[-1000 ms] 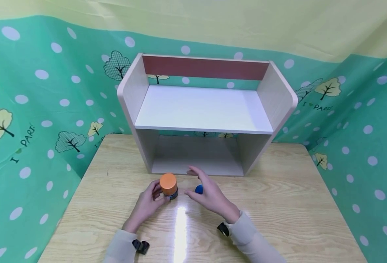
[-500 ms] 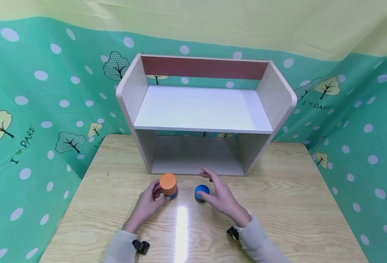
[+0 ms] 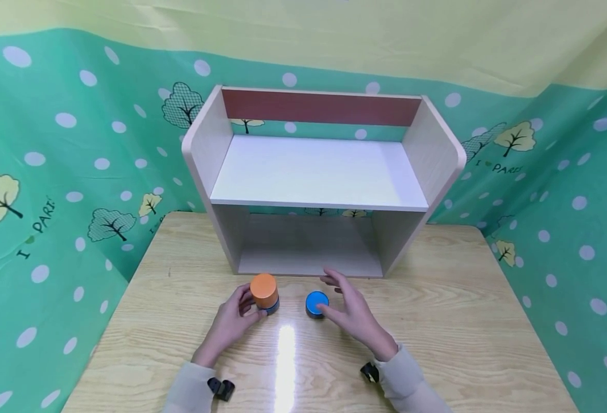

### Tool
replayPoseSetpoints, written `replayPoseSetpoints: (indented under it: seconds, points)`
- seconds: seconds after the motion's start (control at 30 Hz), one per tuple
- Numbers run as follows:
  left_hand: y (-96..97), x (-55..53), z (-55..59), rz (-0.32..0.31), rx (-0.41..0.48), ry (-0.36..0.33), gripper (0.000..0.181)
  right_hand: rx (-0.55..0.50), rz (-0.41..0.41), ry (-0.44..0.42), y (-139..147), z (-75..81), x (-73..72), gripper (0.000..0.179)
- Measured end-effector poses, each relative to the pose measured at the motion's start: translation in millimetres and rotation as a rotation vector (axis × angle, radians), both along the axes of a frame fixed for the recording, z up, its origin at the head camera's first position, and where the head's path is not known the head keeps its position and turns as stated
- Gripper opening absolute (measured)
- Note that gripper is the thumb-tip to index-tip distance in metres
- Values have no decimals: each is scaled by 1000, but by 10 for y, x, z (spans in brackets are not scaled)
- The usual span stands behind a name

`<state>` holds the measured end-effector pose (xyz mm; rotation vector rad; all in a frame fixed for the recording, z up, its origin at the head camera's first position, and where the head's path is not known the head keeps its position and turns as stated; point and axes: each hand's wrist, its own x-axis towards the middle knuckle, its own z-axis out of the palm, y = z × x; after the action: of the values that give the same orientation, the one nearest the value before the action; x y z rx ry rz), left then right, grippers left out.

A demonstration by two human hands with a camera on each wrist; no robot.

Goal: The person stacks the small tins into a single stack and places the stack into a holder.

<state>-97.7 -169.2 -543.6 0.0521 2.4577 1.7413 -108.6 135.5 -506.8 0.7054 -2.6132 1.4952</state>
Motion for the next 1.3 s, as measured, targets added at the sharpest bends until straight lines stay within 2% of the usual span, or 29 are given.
replayPoseSetpoints:
  seconds: [0.23,0.5,0.83,1.3]
  points:
    - [3,7,11,4,3,-4,70,9,-22,-27,9,-71,3,76]
    - [76,62,180,21,8,-5,69,16,-10,-47,21,-160,1,75]
    - [-1,3,3,2,-4,9,71,22,-14,-91,32,-239,-3,78]
    - [-11,5,-19,-6,-14,3,70,30,5,-170,36,-256,8,81]
